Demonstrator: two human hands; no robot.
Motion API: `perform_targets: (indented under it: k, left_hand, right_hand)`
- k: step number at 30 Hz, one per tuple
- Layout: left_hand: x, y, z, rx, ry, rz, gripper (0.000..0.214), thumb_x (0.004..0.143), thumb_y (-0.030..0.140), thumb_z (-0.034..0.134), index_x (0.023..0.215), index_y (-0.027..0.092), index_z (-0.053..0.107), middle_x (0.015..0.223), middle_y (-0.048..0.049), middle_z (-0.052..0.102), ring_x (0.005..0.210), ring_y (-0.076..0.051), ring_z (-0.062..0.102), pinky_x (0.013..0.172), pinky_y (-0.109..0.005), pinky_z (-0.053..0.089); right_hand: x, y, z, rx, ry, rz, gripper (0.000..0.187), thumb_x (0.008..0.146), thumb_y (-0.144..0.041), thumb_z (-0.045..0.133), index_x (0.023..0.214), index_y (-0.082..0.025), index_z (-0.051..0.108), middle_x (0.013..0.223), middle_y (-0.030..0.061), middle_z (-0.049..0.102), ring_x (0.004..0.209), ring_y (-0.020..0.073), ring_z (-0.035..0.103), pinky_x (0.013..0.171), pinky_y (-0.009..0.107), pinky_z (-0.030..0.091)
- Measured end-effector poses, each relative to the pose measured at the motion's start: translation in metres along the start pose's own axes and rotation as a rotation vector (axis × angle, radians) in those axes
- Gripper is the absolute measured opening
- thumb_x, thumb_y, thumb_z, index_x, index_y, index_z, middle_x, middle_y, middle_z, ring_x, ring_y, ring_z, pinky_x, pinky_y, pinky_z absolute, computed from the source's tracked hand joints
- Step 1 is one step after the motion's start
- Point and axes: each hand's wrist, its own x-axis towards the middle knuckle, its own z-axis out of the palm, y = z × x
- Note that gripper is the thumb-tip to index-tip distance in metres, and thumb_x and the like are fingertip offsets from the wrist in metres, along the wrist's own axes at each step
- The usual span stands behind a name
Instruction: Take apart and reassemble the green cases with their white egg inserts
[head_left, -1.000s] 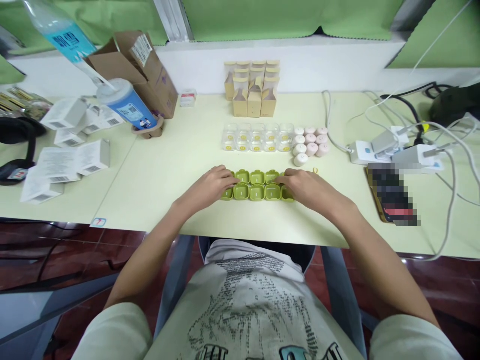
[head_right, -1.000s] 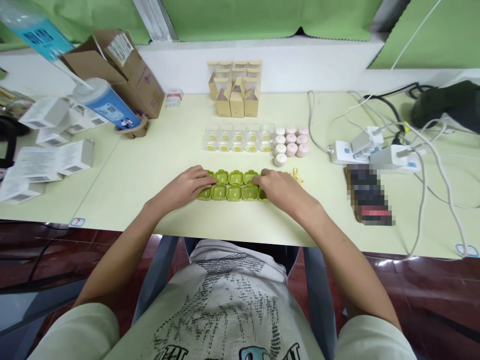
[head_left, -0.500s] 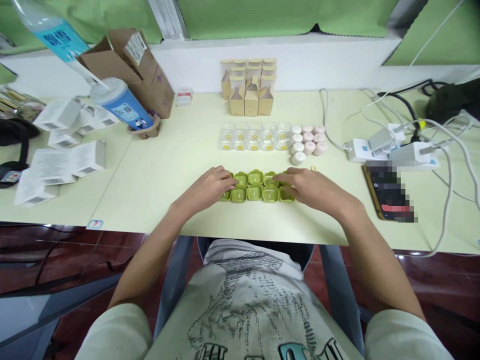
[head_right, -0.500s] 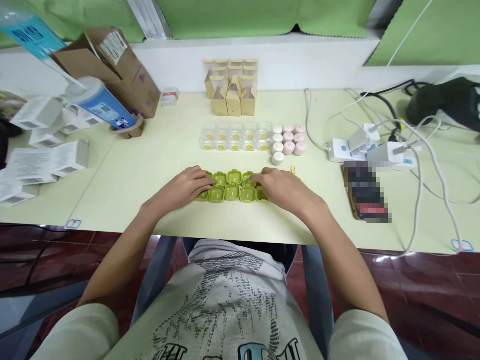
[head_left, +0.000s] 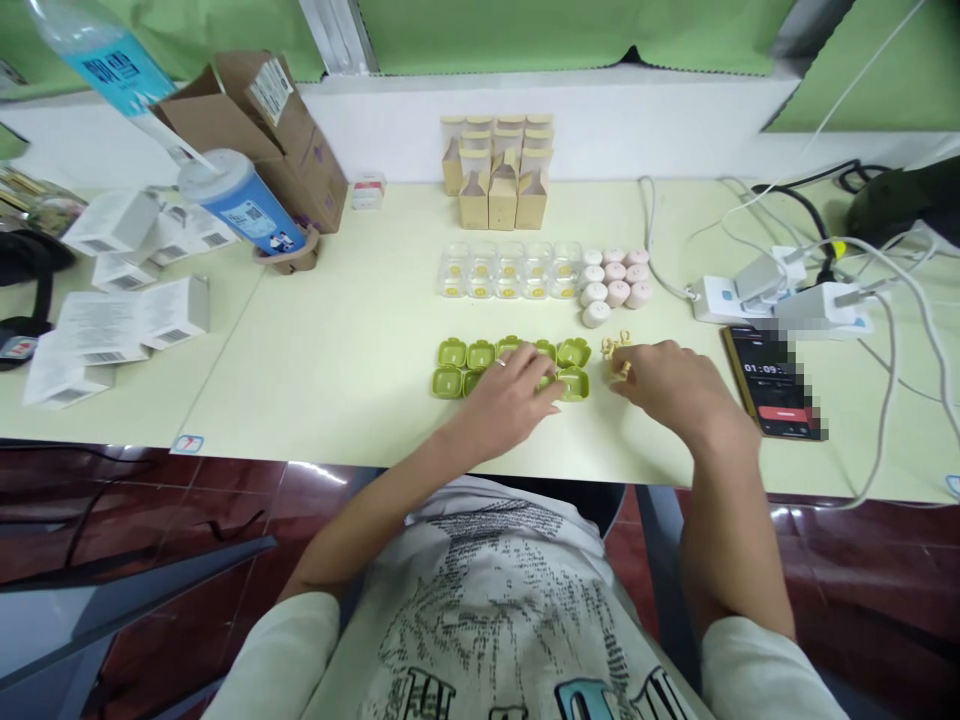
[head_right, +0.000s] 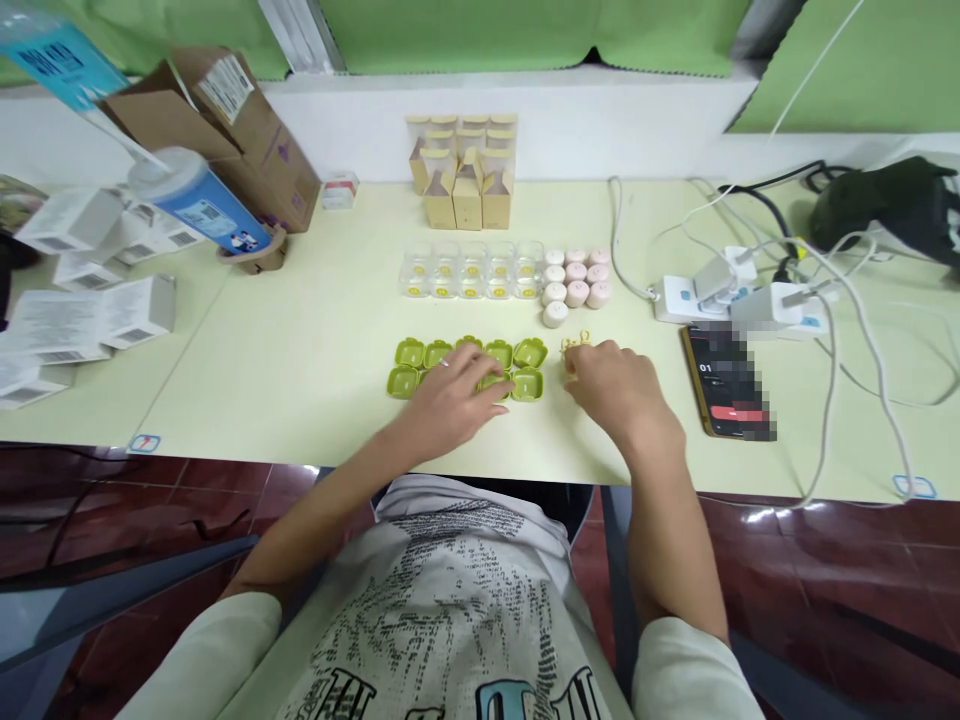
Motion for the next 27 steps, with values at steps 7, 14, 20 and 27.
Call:
perform_targets:
  k: [7,14,20,27]
  left_hand:
    - [0.014,0.028,0.019,0.069,0.049,0.028,0.018,0.114,0.011,0.064,0.103,0.012,0.079,0.13,-0.0149,0.078,0.128,-0.035,0.073,0.104,-0.047,0.068]
    - [0.001,0.014,0.0,-0.465,0.398,-0.027,0.003,0.117,0.019,0.062,0.119,0.019,0.065,0.15,-0.0206,0.064,0.144,-0.027,0.07,0.12,-0.047,0.068]
    - [-0.018,-0.035,-0.014,-0.467,0.529,-0.092,0.017,0.111,0.023,0.074,0.127,0.024,0.067,0.144,-0.0141,0.073,0.139,-0.027,0.074,0.116,-0.048,0.067]
    - [-0.022,-0.063,-0.016,-0.458,0.538,-0.134,0.042,0.106,0.02,0.072,0.146,0.026,0.061,0.142,-0.0117,0.076,0.139,-0.028,0.074,0.108,-0.046,0.069]
  right_hand:
    - [0.0,0.001,0.018,0.032,0.057,-0.051,0.029,0.111,-0.015,0.054,0.127,-0.018,0.079,0.126,0.0162,0.081,0.101,0.0301,0.076,0.07,0.036,0.033]
    - [0.011,0.019,0.035,0.031,0.126,-0.105,0.025,0.108,-0.018,0.058,0.122,-0.016,0.078,0.126,0.0183,0.078,0.092,0.0318,0.073,0.069,0.038,0.033]
    - [0.015,0.019,0.042,0.046,0.222,-0.144,0.021,0.104,-0.018,0.056,0.11,-0.019,0.076,0.118,0.0155,0.081,0.085,0.0301,0.071,0.067,0.038,0.031]
    - [0.017,0.029,0.045,0.215,0.32,-0.269,0.033,0.099,-0.014,0.057,0.118,-0.018,0.083,0.109,0.0151,0.081,0.08,0.03,0.074,0.07,0.041,0.046]
